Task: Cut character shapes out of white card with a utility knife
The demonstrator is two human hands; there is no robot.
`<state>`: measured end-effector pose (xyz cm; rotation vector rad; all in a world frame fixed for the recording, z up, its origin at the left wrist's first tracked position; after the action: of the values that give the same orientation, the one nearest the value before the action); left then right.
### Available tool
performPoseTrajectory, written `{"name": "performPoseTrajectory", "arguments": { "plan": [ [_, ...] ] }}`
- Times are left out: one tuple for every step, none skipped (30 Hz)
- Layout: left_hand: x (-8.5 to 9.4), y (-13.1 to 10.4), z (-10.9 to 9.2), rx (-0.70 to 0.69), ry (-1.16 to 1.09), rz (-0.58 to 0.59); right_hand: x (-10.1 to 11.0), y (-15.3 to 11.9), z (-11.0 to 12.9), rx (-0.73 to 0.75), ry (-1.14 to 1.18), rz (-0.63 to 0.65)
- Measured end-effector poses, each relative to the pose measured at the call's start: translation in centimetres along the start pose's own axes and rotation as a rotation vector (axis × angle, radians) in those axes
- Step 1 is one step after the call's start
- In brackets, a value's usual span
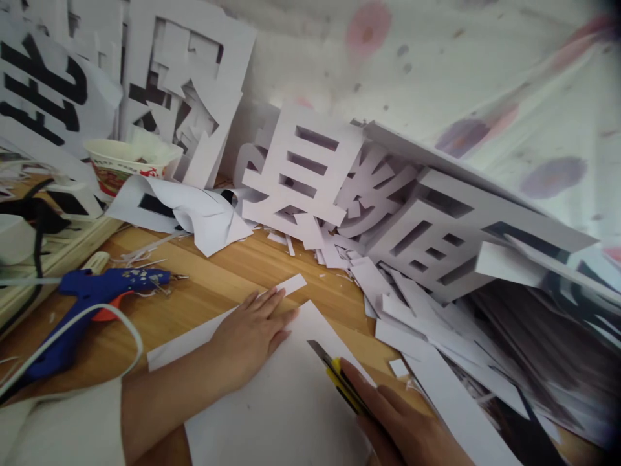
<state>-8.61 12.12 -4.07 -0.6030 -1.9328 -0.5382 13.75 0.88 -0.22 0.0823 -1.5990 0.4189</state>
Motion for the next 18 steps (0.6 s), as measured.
{"name": "performPoseTrajectory", "arguments": {
  "plan": [
    [0.0, 0.0, 0.1, 0.007, 0.004, -0.009, 0.0, 0.7, 0.4, 0.004, -0.005, -0.003],
    [0.0, -0.1, 0.1, 0.012, 0.008, -0.017, -0.2, 1.3, 0.5, 0.000, -0.014, -0.035],
    [0.0, -0.1, 0.2, 0.014, 0.012, -0.026, -0.3, 1.7, 0.6, -0.002, -0.022, -0.068],
    [-0.1, -0.1, 0.2, 0.012, 0.014, -0.035, -0.5, 2.0, 0.6, -0.004, -0.031, -0.104],
    [-0.1, -0.2, 0.2, 0.010, 0.016, -0.043, -0.7, 2.3, 0.5, -0.006, -0.042, -0.131],
    [-0.1, -0.2, 0.2, 0.009, 0.017, -0.049, -0.8, 2.4, 0.4, -0.005, -0.052, -0.135],
    [-0.1, -0.2, 0.2, 0.010, 0.016, -0.050, -0.8, 2.5, 0.3, -0.004, -0.060, -0.116],
    [-0.1, -0.2, 0.1, 0.014, 0.013, -0.047, -0.7, 2.6, 0.3, -0.004, -0.065, -0.089],
    [-0.1, -0.2, 0.1, 0.018, 0.008, -0.038, -0.5, 2.6, 0.2, -0.003, -0.068, -0.056],
    [0.0, -0.1, 0.1, 0.024, 0.001, -0.027, -0.3, 2.6, 0.3, 0.000, -0.070, -0.026],
    [0.1, -0.1, 0.0, 0.030, -0.007, -0.014, -0.1, 2.6, 0.3, 0.002, -0.072, -0.006],
    [0.1, -0.1, 0.0, 0.035, -0.013, 0.000, 0.1, 2.5, 0.4, 0.007, -0.073, 0.006],
    [0.2, -0.1, -0.1, 0.040, -0.016, 0.011, 0.3, 2.4, 0.5, 0.014, -0.075, 0.009],
    [0.3, -0.1, -0.1, 0.042, -0.017, 0.019, 0.5, 2.4, 0.6, 0.022, -0.075, 0.008],
    [0.3, 0.0, -0.1, 0.043, -0.016, 0.019, 0.6, 2.3, 0.6, 0.024, -0.076, 0.004],
    [0.3, 0.0, -0.1, 0.042, -0.015, 0.014, 0.6, 2.3, 0.7, 0.022, -0.077, 0.001],
    [0.2, 0.0, -0.1, 0.040, -0.017, 0.006, 0.7, 2.3, 0.7, 0.019, -0.078, -0.001],
    [0.1, -0.1, -0.1, 0.038, -0.021, -0.005, 0.7, 2.3, 0.7, 0.014, -0.082, 0.003]
  ]
}}
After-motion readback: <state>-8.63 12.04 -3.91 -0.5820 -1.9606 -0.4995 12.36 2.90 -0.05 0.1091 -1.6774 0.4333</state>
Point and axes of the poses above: each hand's wrist, its own y-axis towards the middle knuckle, its own x-axis out of the back of the hand, z = x × y, the point moved 1 cm from there along y, towards the middle knuckle, and after that the axes turned 11 degrees about -y, right-handed, at the moved point
